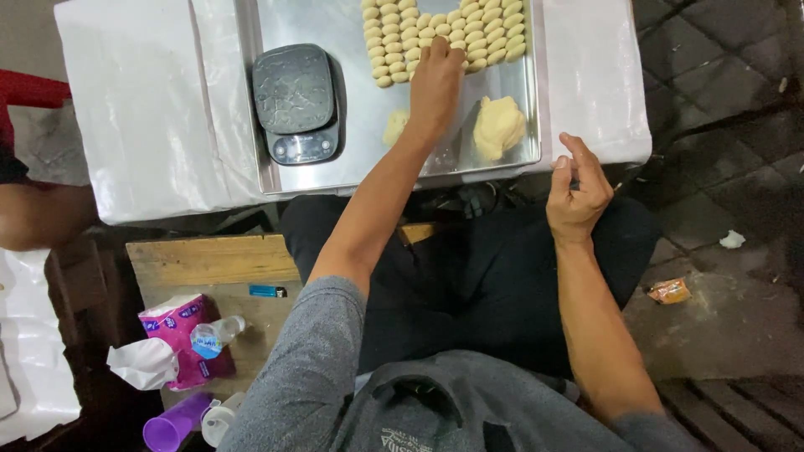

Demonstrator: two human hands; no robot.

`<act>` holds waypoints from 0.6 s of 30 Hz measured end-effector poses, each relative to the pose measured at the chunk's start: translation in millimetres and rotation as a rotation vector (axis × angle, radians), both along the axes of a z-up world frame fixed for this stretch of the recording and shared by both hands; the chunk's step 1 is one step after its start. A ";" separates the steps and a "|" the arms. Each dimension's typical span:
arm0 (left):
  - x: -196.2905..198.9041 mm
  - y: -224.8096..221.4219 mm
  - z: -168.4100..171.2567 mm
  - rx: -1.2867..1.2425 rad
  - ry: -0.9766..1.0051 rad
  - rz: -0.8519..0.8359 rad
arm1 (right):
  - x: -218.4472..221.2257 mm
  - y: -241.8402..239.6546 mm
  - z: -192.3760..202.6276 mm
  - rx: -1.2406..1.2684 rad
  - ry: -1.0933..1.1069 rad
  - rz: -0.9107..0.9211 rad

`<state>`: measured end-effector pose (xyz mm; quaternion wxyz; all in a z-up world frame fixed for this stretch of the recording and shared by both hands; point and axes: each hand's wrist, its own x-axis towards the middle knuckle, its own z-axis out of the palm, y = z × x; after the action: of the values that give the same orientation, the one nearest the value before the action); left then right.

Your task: Shaping small pieces of dough by rolling them between palms and placing them on a tray.

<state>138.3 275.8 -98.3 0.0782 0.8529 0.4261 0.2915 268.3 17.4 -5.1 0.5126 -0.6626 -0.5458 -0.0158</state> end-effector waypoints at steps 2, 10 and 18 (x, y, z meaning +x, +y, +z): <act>-2.2 -0.1 1.8 0.024 -0.006 -0.027 | 0.5 -0.4 -1.5 -0.012 0.006 0.001; -89.5 -39.1 66.6 -0.180 -0.184 -0.008 | -18.7 0.0 17.3 -0.031 -0.057 0.048; -159.2 -103.3 38.7 -0.153 -0.137 -0.036 | -116.0 80.1 -3.7 -0.141 0.217 0.373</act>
<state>-20.8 172.4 -59.6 0.1774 0.8300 0.4252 0.3144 152.3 97.6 -8.8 0.5150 -0.5823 -0.6001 0.1886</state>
